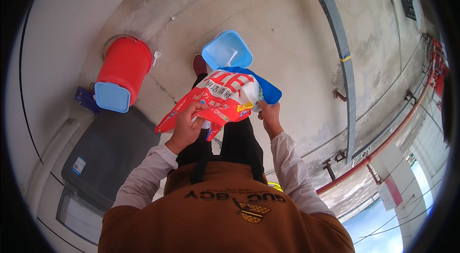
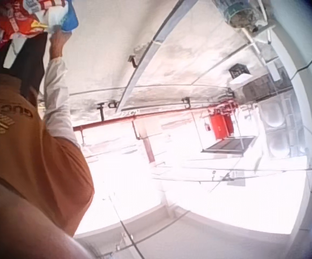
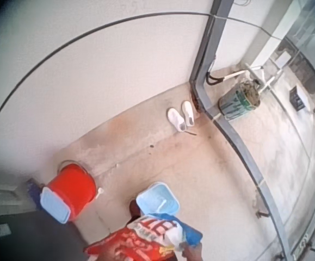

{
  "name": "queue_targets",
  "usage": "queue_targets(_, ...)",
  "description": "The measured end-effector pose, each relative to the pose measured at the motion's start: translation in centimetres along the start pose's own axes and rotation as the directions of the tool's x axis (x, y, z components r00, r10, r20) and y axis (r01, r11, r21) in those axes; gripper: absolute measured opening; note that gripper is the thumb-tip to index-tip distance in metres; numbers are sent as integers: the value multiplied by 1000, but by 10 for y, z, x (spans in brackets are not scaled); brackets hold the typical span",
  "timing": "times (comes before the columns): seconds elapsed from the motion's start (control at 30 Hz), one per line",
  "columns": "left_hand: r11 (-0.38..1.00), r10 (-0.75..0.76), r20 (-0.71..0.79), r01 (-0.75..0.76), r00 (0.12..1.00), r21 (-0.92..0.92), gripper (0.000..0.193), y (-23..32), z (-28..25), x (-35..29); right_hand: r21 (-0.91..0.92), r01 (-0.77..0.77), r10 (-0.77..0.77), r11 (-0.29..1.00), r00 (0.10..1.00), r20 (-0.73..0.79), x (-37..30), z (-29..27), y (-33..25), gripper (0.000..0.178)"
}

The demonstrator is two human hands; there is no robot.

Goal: The person pours liquid detergent from a large refill pouch into a small blue basin. They then fold and crumple the empty pouch and place it into a nearby bucket. Finally, they pick up the blue basin and set it down again.

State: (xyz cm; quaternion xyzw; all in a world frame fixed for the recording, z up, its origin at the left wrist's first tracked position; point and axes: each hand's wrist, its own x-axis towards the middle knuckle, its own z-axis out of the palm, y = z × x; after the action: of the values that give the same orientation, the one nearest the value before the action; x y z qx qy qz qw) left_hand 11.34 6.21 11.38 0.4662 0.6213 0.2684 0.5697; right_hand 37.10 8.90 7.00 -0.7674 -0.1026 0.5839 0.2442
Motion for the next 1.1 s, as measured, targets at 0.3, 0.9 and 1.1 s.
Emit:
queue_targets(0.3,995,-99,27,100,995,-25,13,-32,11,3,-129,-31,35,991,999,28,40,-10,38,6)
queue_targets(0.9,990,-123,70,118,990,74,14,-51,19,4,-102,-151,147,983,988,-42,45,-11,65,11)
queue_targets(1.1,993,-97,91,91,991,73,14,-50,16,5,-100,-154,151,983,988,-42,45,-13,69,11)
